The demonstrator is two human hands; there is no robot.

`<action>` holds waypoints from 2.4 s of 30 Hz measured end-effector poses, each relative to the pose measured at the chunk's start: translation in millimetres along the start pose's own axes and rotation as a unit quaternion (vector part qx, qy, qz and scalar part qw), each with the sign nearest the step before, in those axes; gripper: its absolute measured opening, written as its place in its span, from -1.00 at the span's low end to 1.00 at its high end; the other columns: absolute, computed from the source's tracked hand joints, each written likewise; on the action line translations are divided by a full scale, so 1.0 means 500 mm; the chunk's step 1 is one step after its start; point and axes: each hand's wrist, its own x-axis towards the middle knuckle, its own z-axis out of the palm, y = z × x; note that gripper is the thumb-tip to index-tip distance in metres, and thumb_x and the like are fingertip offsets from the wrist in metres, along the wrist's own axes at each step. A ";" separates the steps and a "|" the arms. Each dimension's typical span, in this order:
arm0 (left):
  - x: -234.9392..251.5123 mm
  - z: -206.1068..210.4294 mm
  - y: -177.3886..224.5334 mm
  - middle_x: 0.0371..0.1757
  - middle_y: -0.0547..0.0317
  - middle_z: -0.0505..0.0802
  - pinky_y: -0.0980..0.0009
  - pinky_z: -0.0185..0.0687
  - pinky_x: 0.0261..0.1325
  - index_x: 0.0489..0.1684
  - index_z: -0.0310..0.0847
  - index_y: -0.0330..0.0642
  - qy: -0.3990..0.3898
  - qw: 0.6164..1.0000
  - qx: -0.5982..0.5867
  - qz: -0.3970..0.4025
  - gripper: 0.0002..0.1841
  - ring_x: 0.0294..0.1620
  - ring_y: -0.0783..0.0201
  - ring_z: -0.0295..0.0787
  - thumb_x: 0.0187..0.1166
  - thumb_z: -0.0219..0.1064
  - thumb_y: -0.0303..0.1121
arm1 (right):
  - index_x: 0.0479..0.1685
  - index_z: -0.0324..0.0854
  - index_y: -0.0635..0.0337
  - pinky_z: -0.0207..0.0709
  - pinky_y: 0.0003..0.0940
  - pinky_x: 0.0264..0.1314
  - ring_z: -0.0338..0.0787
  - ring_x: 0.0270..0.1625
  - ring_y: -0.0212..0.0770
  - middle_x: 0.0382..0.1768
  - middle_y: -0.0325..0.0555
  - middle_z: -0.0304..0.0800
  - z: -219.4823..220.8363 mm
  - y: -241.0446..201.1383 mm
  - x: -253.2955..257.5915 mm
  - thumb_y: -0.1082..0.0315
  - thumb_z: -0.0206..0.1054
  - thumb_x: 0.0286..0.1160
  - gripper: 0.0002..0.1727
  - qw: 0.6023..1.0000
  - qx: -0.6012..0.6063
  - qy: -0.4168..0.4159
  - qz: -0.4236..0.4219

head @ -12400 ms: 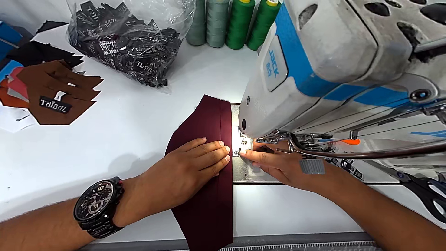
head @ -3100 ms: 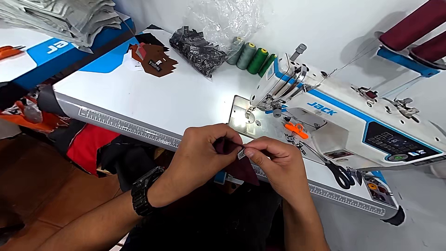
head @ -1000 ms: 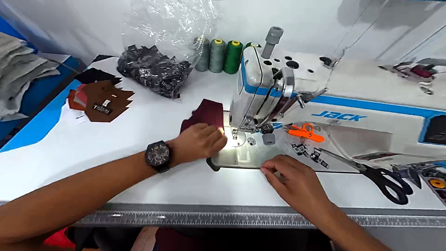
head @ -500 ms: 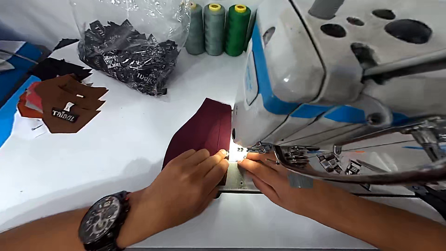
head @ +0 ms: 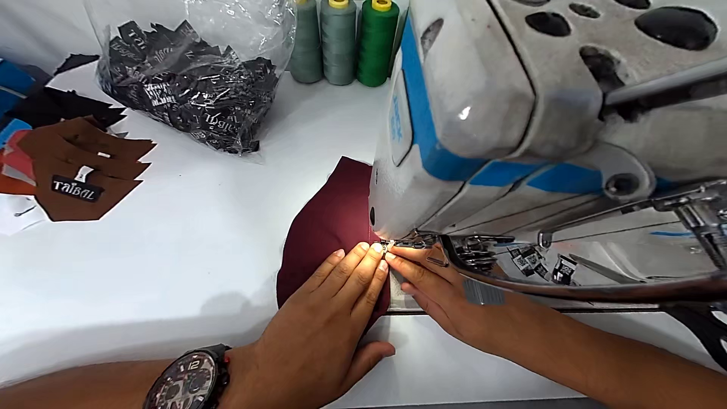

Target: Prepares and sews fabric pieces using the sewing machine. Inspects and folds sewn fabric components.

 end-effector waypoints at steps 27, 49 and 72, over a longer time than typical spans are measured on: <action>0.022 0.011 0.011 0.61 -0.09 0.61 0.15 0.22 0.77 0.61 0.49 -0.25 0.023 1.000 -0.018 -0.011 -0.24 0.76 0.04 0.36 0.81 -0.25 0.19 | 0.21 0.82 -0.07 0.65 -0.18 0.12 0.81 0.12 -0.19 -0.02 -0.28 0.88 -0.015 0.014 0.001 0.07 -0.02 0.77 -0.54 0.998 -0.056 -0.032 0.007; 0.028 0.007 0.002 0.58 -0.05 0.65 0.13 0.23 0.77 0.58 0.55 -0.14 0.025 0.999 -0.029 -0.005 -0.33 0.75 0.03 0.37 0.81 -0.17 0.13 | -0.01 0.86 -0.02 0.72 -0.31 -0.10 0.87 -0.06 -0.28 -0.19 -0.27 0.89 -0.015 0.032 0.012 0.10 0.02 0.73 -0.57 0.999 -0.024 -0.039 -0.006; -0.177 -0.259 0.087 -0.24 0.27 0.91 0.56 0.76 -0.17 -0.08 0.91 0.04 0.007 0.684 -0.708 -0.177 -0.68 -0.25 0.51 0.82 0.71 0.23 -0.05 | -0.19 0.83 0.10 0.70 -0.61 -0.20 0.77 -0.23 -0.53 -0.25 -0.38 0.81 -0.243 -0.213 -0.101 0.14 0.33 0.68 -0.74 0.925 0.378 0.000 0.042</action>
